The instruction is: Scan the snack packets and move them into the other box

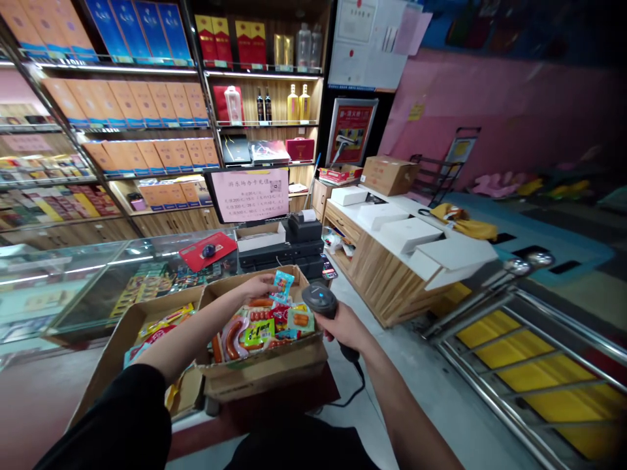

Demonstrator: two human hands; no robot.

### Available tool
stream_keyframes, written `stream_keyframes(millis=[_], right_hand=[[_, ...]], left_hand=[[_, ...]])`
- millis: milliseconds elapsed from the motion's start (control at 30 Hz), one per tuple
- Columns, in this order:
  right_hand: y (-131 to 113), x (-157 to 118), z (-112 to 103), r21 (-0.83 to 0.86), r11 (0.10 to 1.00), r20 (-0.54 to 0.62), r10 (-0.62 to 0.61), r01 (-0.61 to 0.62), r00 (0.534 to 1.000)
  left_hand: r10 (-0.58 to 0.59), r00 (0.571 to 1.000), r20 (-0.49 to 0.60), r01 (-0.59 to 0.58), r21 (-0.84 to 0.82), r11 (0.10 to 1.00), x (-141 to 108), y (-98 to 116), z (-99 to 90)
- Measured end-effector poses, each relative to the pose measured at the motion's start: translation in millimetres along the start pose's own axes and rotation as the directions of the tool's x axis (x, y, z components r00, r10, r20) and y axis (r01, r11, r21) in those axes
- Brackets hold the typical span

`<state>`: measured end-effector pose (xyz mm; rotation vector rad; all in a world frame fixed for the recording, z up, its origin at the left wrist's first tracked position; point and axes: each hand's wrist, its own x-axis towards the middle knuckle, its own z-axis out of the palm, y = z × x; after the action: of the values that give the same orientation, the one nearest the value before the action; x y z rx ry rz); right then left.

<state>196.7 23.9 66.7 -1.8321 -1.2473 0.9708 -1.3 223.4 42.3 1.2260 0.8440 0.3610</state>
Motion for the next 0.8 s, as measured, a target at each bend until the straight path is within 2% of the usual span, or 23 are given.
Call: stream_keyframes(millis=[67,133,300,500,800], right_hand=[[-1,2,2,-0.001,1.000,0.014,0.002,-0.002,1.000],[-1,4,6,0.002,1.000,0.029,0.001,-0.001,1.000],[6,12,20,0.022,1.000,0.086,0.002,-0.004,0.996],[12,22,28,0.031,1.000,0.087,-0.007,0.004,0.996],[1,20,29,0.033,0.998,0.027,-0.050,0.049,0.998]], left_hand=[[-0.025,0.999,-0.040,0.019,-0.137,0.990,-1,2,-0.8],[-0.044,0.995,-0.092,0.025,-0.201,0.979,0,2,-0.1],[-0.053,0.969,-0.242,-0.011,-0.258,0.966,3,1,0.8],[-0.015,0.927,-0.376,-0.126,-0.349,0.929,-4,-3,1.1],[0.055,0.935,-0.351,-0.162,-0.283,0.945,-10,-6,0.2]])
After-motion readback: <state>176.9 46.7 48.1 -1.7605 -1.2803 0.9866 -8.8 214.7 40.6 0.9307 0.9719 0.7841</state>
